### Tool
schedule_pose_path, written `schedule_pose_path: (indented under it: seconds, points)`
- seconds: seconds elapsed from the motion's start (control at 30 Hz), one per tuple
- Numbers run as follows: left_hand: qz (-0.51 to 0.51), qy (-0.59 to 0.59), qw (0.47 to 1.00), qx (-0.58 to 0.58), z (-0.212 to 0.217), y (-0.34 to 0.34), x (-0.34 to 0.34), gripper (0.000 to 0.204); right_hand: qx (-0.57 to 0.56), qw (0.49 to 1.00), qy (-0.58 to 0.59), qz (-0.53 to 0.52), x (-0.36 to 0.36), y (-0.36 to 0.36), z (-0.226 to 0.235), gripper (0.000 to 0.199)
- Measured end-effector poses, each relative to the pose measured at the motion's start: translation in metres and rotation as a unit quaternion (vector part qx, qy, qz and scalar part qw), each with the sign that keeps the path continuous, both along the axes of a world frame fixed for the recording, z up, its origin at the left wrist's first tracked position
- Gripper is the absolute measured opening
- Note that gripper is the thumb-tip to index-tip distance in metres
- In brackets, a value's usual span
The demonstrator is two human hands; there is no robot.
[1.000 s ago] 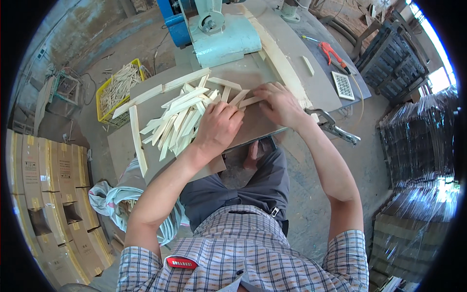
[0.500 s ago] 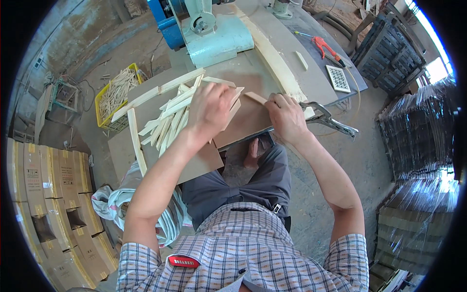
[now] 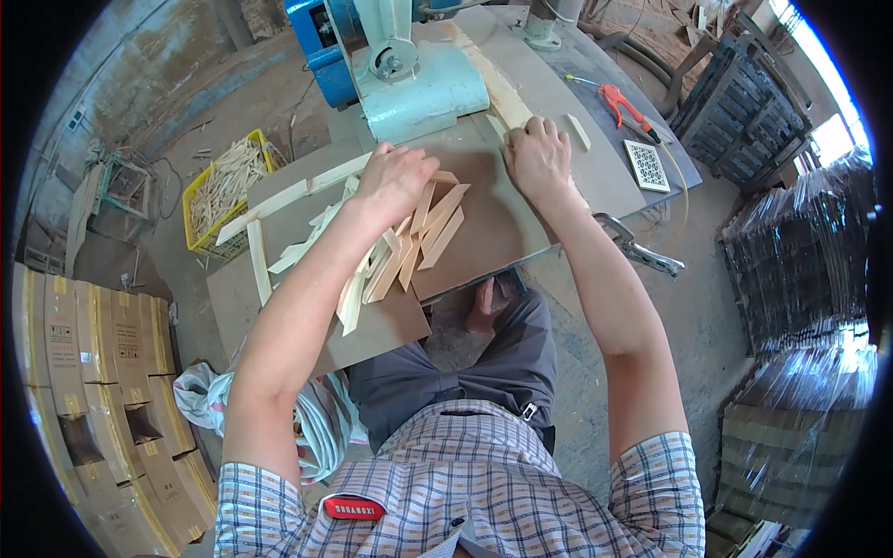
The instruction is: Fitting and assembling small wooden slats into a decorative lattice frame.
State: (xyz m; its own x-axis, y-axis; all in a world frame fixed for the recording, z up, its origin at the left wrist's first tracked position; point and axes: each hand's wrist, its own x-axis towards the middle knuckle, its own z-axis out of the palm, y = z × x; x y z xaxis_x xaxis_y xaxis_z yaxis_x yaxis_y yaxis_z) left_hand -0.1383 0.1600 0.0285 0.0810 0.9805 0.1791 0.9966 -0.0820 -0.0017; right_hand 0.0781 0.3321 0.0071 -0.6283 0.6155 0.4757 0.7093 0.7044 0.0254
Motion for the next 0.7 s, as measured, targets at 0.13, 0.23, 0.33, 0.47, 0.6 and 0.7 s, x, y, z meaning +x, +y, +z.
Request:
schedule_pose_path:
  seconds: [0.13, 0.23, 0.33, 0.47, 0.6, 0.7]
  points:
    - [-0.060, -0.047, 0.991, 0.106, 0.000, -0.007, -0.002, 0.030, -0.018, 1.000, 0.008, 0.016, -0.023, 0.025, 0.003, 0.019]
    - [-0.070, -0.057, 0.991, 0.103, 0.008, -0.009, 0.001, 0.032, -0.095, 0.992, 0.081, 0.035, -0.018, 0.016, 0.013, 0.025]
    - [-0.071, -0.081, 0.992, 0.072, 0.017, -0.007, 0.005, 0.029, -0.242, 0.939, 0.192, 0.149, 0.003, -0.017, 0.019, 0.026]
    - [-0.111, -0.085, 0.989, 0.043, 0.018, 0.004, 0.018, 0.027, -0.177, 0.924, 0.146, 0.307, 0.029, -0.055, 0.017, 0.022]
    - [-0.160, -0.095, 0.978, 0.100, 0.014, 0.010, 0.032, 0.027, -0.167, 0.949, 0.116, 0.243, 0.043, -0.064, 0.010, 0.016]
    - [-0.118, -0.115, 0.974, 0.154, 0.015, 0.002, 0.036, 0.030, -0.069, 0.977, 0.133, 0.153, 0.057, -0.064, 0.005, 0.015]
